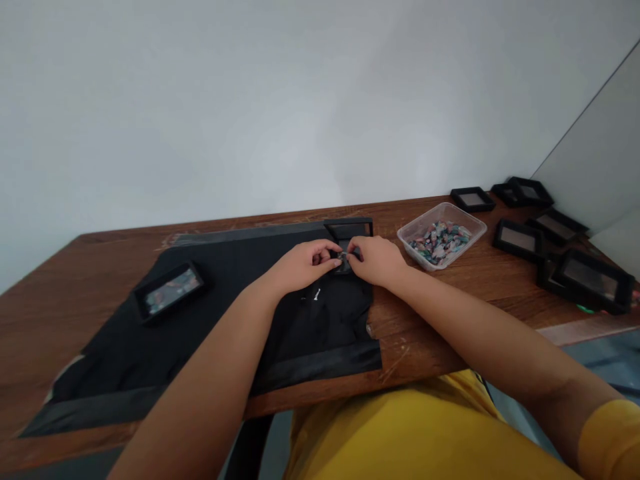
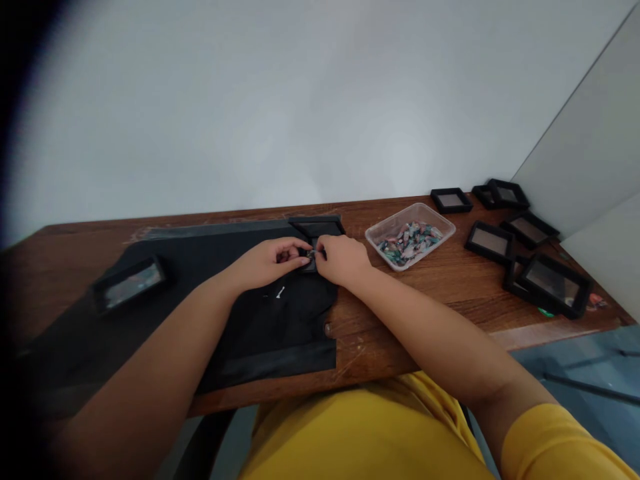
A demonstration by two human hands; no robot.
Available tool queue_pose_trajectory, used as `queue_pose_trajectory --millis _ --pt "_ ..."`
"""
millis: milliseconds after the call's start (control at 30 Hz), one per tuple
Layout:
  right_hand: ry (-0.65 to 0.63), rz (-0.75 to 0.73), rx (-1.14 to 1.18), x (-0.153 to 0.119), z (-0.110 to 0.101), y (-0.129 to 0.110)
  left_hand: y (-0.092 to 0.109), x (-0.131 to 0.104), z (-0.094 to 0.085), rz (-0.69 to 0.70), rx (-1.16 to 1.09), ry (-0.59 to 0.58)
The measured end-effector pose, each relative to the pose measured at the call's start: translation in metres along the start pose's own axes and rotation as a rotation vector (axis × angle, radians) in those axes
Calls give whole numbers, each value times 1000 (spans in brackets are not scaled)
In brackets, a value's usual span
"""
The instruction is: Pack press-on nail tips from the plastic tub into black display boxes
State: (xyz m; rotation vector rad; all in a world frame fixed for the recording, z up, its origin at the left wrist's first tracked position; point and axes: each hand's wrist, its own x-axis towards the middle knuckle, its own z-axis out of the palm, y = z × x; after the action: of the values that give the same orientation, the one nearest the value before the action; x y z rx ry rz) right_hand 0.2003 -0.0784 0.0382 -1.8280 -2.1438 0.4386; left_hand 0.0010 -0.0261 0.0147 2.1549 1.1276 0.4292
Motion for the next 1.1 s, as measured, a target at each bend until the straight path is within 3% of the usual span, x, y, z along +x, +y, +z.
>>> queue_pose_trajectory --millis 367,800,1100 --pt "5 -35 -47 0 -5 -1 -1 0 2 -7 -10 25" --pt "22 -121 70 1 -2 1 0 0 1 4 11 12" --pt "65 -84 68 0 -1 1 1 -1 2 -9 -12 19"
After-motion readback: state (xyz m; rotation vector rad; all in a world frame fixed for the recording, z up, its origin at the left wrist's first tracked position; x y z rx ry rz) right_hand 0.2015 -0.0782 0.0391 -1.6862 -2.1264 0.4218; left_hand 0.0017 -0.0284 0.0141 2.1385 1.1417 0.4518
